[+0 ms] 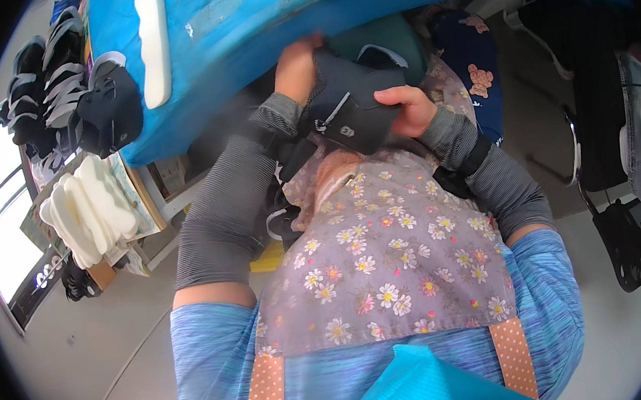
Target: The person fits a white foam liner into the interior of a black boot upper, pressing it into place with their fingers.
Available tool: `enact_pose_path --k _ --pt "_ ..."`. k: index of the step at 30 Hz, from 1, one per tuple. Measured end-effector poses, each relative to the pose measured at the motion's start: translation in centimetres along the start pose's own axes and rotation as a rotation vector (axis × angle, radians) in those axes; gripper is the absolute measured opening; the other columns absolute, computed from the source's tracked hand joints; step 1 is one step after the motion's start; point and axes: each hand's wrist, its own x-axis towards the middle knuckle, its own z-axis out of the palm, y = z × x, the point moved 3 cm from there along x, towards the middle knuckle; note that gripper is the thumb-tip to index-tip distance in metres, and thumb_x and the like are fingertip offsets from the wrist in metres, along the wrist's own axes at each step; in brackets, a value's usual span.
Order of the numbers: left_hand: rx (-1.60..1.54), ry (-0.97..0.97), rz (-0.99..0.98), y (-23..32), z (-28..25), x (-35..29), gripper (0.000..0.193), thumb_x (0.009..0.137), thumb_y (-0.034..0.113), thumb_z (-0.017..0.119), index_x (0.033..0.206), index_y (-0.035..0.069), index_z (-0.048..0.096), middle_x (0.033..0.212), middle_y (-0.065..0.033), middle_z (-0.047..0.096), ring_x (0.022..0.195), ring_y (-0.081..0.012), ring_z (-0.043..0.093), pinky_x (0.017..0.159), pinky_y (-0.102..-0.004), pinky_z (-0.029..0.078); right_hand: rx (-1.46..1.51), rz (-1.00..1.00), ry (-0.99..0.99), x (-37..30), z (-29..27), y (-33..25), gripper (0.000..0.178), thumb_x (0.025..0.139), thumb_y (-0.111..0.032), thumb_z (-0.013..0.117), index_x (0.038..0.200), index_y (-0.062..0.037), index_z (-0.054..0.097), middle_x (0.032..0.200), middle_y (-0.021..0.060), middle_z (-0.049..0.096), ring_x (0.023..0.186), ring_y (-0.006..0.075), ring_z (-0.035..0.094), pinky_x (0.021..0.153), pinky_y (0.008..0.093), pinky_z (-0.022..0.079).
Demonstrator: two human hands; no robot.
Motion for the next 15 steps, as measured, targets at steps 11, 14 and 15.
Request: enact_pose_path --k 11,14,15 --pt "0.312 0.019 -0.206 4.1 -4.0 0.0 0.030 0.099 0.027 0.051 0.091 0.004 0.067 0.083 -0.0228 0.066 0.078 -0.0434 0.063 0.067 -0.0507 0.050 -0.034 -0.050 -0.036 0.1 0.8 -0.6 0.040 0.090 -0.011 0.057 0.126 0.0063 0.057 0.125 0.0169 0.064 0.113 0.0271 0.063 0.103 0.0403 0.046" --pt "0.286 0.027 -0.109 3.3 -2.5 -0.5 0.017 0.093 0.019 0.056 0.101 0.007 0.066 0.088 -0.0214 0.067 0.082 -0.0413 0.065 0.068 -0.0496 0.050 0.005 -0.026 -0.033 0.4 -0.1 -0.8 0.042 0.089 -0.009 0.058 0.127 0.0066 0.056 0.124 0.0166 0.064 0.113 0.0266 0.063 0.103 0.0404 0.046" --pt "0.286 0.014 -0.106 3.3 -2.2 -0.3 0.017 0.093 0.019 0.056 0.101 0.007 0.066 0.088 -0.0214 0.067 0.082 -0.0413 0.065 0.068 -0.0496 0.050 -0.049 -0.034 0.011 0.3 -0.1 -0.9 0.045 0.087 -0.009 0.059 0.129 0.0058 0.055 0.126 0.0164 0.063 0.115 0.0269 0.061 0.104 0.0402 0.045"
